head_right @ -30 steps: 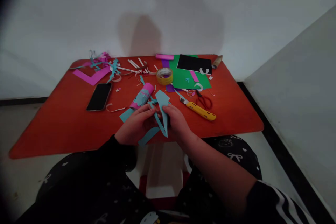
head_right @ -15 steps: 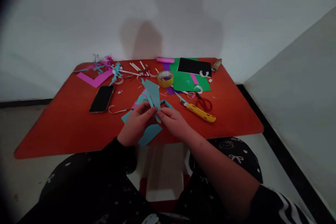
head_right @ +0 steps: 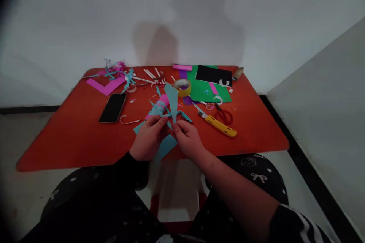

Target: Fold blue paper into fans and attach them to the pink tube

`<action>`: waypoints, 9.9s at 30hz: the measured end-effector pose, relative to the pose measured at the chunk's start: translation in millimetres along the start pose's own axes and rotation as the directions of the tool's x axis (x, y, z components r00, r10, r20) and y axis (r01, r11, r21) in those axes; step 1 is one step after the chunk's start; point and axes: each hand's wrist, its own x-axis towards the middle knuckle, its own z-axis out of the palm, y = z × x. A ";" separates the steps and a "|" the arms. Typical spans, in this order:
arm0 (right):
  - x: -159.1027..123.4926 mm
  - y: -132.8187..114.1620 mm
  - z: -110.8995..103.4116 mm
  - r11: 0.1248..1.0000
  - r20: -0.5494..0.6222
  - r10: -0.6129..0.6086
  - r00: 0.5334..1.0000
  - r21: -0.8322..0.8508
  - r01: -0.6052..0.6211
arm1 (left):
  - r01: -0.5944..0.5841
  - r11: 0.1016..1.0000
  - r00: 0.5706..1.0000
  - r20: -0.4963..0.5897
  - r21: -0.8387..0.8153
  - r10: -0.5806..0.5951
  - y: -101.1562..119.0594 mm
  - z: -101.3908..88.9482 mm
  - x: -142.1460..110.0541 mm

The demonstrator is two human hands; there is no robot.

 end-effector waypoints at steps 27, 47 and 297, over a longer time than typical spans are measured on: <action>18.2 -2.9 -31.1 0.841 0.224 0.243 0.944 0.436 -0.320 | 0.207 0.978 0.925 0.320 0.024 -0.204 1.0 -4.5 -5.3; 13.9 -2.0 -24.0 0.895 0.109 0.245 0.963 0.357 -0.268 | -0.339 0.764 0.926 0.340 0.550 0.166 -0.1 -8.0 -1.9; 30.2 6.5 -23.4 0.987 -0.034 0.156 0.987 -0.039 -0.158 | -0.111 0.851 0.992 0.115 0.514 0.060 4.7 -20.3 25.0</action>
